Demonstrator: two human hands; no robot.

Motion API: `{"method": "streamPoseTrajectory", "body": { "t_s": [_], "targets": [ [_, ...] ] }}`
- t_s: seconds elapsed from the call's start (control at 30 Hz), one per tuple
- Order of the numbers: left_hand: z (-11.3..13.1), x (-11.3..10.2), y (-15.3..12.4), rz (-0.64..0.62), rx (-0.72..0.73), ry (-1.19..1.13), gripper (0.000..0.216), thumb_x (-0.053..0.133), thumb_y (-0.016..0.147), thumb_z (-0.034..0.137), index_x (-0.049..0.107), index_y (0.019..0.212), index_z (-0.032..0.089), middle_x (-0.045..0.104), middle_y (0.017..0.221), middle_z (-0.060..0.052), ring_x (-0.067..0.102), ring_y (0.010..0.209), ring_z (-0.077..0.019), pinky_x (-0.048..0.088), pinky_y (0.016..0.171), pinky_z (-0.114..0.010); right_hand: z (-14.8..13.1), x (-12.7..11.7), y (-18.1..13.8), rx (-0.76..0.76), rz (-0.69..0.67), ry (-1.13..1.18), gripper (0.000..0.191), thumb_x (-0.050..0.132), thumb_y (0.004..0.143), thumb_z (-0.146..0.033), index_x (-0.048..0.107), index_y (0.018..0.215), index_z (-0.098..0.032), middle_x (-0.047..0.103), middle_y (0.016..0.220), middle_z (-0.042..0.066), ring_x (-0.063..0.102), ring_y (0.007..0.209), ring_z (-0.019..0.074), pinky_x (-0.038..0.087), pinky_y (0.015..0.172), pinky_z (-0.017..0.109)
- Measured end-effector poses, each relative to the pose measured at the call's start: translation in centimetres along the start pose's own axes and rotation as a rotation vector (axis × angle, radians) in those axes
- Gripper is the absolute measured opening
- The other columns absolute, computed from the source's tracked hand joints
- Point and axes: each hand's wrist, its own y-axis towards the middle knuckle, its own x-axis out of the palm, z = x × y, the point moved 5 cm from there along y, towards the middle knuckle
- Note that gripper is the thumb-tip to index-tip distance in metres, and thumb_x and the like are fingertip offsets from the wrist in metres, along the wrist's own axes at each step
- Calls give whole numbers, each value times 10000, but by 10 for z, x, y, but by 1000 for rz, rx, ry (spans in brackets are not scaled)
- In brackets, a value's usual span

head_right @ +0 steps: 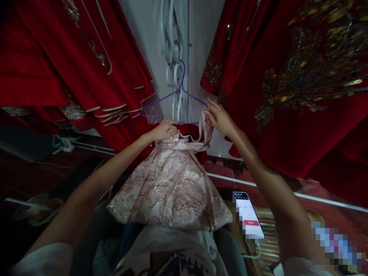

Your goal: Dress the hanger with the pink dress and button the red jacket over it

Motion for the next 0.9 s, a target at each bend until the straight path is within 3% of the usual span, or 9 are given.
{"method": "streamPoseTrajectory", "body": {
  "t_s": [0.13, 0.27, 0.43, 0.73, 0.9],
  "targets": [
    [-4, 4, -5, 50, 11, -60, 324, 434, 916, 370, 722, 908, 221, 571, 1340, -49, 514, 1222, -237, 292, 1086, -528, 69, -2, -2, 84, -144, -217, 222, 512, 905, -293, 691, 914, -164, 405, 1475, 119, 261, 1414, 351, 169, 1139, 573],
    [-2, -2, -10, 66, 46, -88, 311, 438, 911, 333, 725, 906, 213, 593, 1309, -65, 535, 1199, -238, 296, 1074, -514, 112, -15, -20, 126, -248, -304, 140, 592, 866, -222, 719, 882, -165, 421, 1464, 110, 242, 1429, 312, 162, 1164, 510],
    [-3, -2, -10, 72, 46, -98, 287, 448, 896, 295, 720, 929, 212, 602, 1295, -73, 548, 1186, -237, 319, 1054, -501, 115, -24, -29, 154, -213, -304, 113, 605, 839, -152, 717, 859, -149, 421, 1455, 138, 270, 1423, 279, 185, 1169, 484],
    [-5, -2, -12, 59, 27, -108, 296, 442, 899, 313, 712, 848, 204, 597, 1302, -68, 537, 1202, -240, 289, 1080, -523, 117, -18, -27, 171, -251, -312, 92, 619, 814, -130, 711, 817, -131, 437, 1441, 167, 243, 1431, 297, 137, 1177, 476],
    [-7, -1, -13, 54, 28, -106, 280, 449, 895, 307, 711, 883, 210, 595, 1308, -66, 537, 1210, -253, 270, 1077, -576, 106, -31, -29, 146, -100, -163, 148, 574, 866, -209, 709, 904, -159, 548, 1354, 131, 394, 1362, 234, 290, 1132, 345]
  ]
}}
